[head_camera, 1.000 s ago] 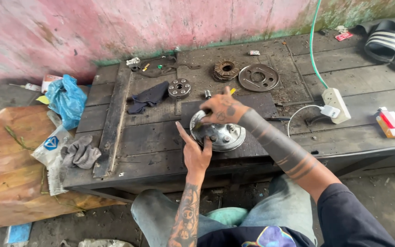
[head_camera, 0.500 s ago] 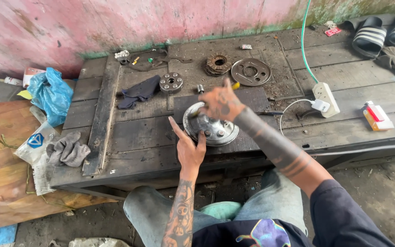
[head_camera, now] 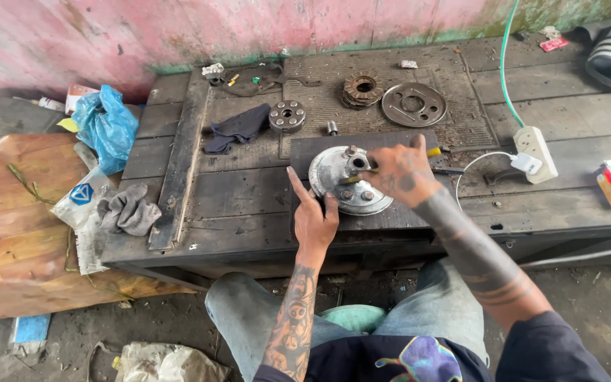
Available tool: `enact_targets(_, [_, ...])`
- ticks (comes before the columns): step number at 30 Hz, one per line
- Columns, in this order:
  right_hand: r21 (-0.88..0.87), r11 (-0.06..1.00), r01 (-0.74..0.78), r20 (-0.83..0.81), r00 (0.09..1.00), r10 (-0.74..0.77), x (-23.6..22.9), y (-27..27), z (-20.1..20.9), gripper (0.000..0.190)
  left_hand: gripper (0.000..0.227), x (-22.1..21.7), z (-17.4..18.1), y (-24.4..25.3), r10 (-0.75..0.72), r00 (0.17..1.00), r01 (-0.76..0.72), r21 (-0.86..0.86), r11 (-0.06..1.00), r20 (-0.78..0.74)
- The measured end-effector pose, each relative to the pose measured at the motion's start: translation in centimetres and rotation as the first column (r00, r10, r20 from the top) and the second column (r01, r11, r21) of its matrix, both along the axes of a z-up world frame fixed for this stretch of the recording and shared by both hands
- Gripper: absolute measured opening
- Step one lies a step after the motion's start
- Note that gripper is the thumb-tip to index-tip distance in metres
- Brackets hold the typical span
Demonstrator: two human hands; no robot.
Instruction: Cleaning a motorcycle brake hub by using a small tool to scrape debris out of its holes and surfaces.
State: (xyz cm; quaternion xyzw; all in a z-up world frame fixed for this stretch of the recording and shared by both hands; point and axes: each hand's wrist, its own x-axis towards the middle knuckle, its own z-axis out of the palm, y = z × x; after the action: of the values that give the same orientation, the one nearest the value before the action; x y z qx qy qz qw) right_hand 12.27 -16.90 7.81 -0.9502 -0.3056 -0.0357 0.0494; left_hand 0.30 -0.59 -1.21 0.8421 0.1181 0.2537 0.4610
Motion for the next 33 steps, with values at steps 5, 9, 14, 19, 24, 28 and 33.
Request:
enact_targets(5, [-0.031,0.996,0.084,-0.056,0.995,-0.086,-3.4,-0.7,1.4,0.016,0.088,0.2,0.1,-0.1,0.018,1.0,-0.018,0.027,0.999,-0.009])
enact_targets(9, [-0.2,0.941,0.273,-0.115,0.947,-0.299,-2.3,-4.9,-0.3,0.026,0.089,-0.2,0.4,-0.3,0.019,1.0,-0.019,0.021,1.0,-0.005])
enact_targets(14, [-0.023,0.983,0.184,-0.13,0.974,-0.185,-4.5,-5.0,0.7,0.022,0.088,0.0,1.5,-0.7,0.03,0.999,-0.031,0.04,0.999,0.015])
enact_targets(19, [0.01,0.962,0.274,-0.309,0.915,-0.258,-3.4,-6.8,-0.3,0.027,0.088,-0.4,1.8,-0.6,0.015,1.0,-0.016,0.021,1.0,0.009])
enact_targets(24, [0.066,0.949,0.307,-0.356,0.896,-0.265,-7.1,-5.2,1.2,0.022,0.089,-0.2,1.7,-0.6,0.041,0.999,-0.039,0.041,0.998,-0.036])
enact_targets(28, [0.033,0.936,0.352,-0.264,0.906,-0.331,-4.7,-7.7,-1.4,0.029,0.09,-0.5,1.5,-0.7,0.047,0.998,-0.046,0.034,0.998,-0.043])
enact_targets(33, [-0.06,0.944,0.323,-0.302,0.896,-0.326,-4.7,-9.7,-0.1,0.035,0.088,0.0,1.1,-0.5,0.047,0.998,-0.046,0.021,0.999,-0.04])
